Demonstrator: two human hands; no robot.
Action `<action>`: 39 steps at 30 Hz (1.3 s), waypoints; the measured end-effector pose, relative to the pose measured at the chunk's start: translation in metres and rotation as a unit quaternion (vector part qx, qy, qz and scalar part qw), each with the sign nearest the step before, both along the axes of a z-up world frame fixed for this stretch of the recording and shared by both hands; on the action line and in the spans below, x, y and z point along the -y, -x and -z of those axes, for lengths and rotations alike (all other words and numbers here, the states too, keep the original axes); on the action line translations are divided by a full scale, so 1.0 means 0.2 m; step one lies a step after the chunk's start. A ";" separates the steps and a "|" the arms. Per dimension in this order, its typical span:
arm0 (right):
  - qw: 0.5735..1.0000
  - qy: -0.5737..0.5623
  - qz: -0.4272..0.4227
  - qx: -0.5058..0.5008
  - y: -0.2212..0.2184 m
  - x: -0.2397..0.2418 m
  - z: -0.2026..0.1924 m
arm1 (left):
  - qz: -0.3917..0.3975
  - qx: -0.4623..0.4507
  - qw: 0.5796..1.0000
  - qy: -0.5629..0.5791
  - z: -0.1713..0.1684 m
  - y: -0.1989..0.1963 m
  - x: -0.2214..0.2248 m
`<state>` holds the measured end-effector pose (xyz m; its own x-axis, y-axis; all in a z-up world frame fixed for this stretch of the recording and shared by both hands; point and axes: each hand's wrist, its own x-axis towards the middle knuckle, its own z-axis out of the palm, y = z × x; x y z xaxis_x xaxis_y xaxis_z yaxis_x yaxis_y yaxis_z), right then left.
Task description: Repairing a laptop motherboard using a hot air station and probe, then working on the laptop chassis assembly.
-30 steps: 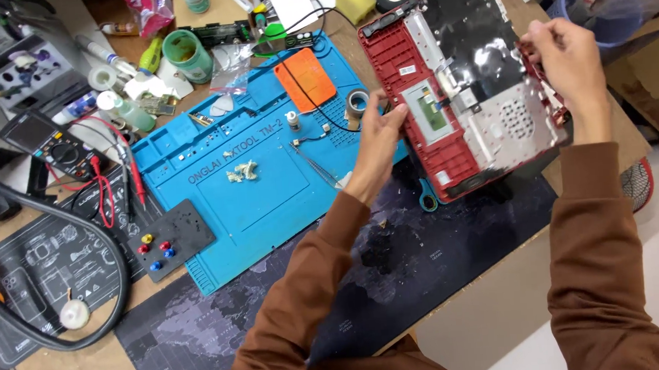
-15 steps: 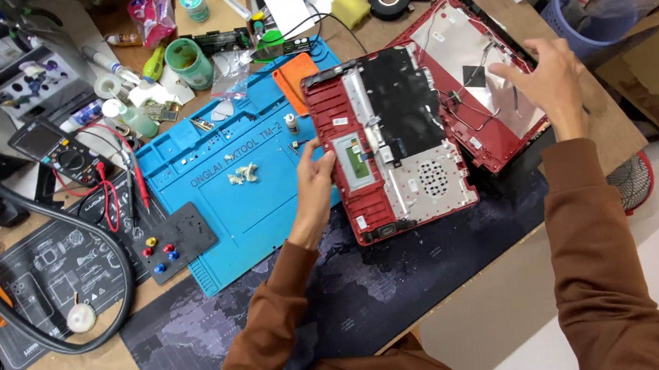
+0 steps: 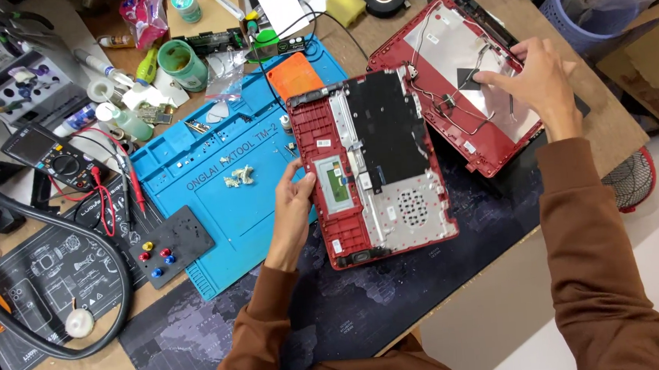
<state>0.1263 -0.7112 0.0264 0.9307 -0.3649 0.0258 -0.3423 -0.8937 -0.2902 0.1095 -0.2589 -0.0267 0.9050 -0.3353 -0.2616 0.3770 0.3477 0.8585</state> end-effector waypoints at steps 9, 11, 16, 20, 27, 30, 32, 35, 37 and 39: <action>0.988 -0.096 0.062 -0.102 -0.08 -0.01 -0.12 | -0.003 -0.009 1.000 -0.007 -0.03 0.00 -0.02; 0.986 -0.120 0.052 -0.102 -0.08 -0.02 -0.16 | -0.001 -0.009 1.000 -0.001 -0.02 -0.01 -0.02; 0.980 -0.165 0.050 -0.098 -0.07 -0.07 -0.27 | -0.007 -0.034 0.999 0.000 -0.01 0.00 -0.04; 0.959 -0.229 0.103 -0.132 -0.09 -0.05 -0.26 | -0.007 -0.022 1.000 -0.010 -0.02 0.00 -0.07; 0.870 -0.484 0.054 -0.076 -0.12 0.20 0.04 | -0.002 -0.022 1.000 -0.016 -0.08 0.01 -0.13; 0.888 -0.446 0.057 -0.095 -0.09 0.18 -0.04 | -0.010 -0.035 0.999 -0.009 -0.04 0.01 -0.17; 0.882 -0.456 0.064 -0.096 -0.08 0.19 -0.05 | -0.012 -0.034 0.999 -0.007 -0.04 0.01 -0.19; 0.871 -0.482 0.052 -0.081 -0.06 0.27 -0.04 | -0.020 -0.033 0.999 -0.006 -0.04 0.01 -0.20; 0.864 -0.499 0.036 -0.064 -0.04 0.34 -0.01 | -0.023 -0.034 0.999 -0.008 -0.03 0.01 -0.21; 0.856 -0.515 0.029 -0.021 -0.03 0.42 0.02 | -0.030 -0.042 0.999 -0.004 -0.01 0.01 -0.20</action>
<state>0.1315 -0.7949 0.0227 0.9023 -0.2197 -0.3709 -0.4071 -0.1510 -0.9008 0.1078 -0.2186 -0.0241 0.8987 -0.2777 -0.3394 0.4255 0.3648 0.8282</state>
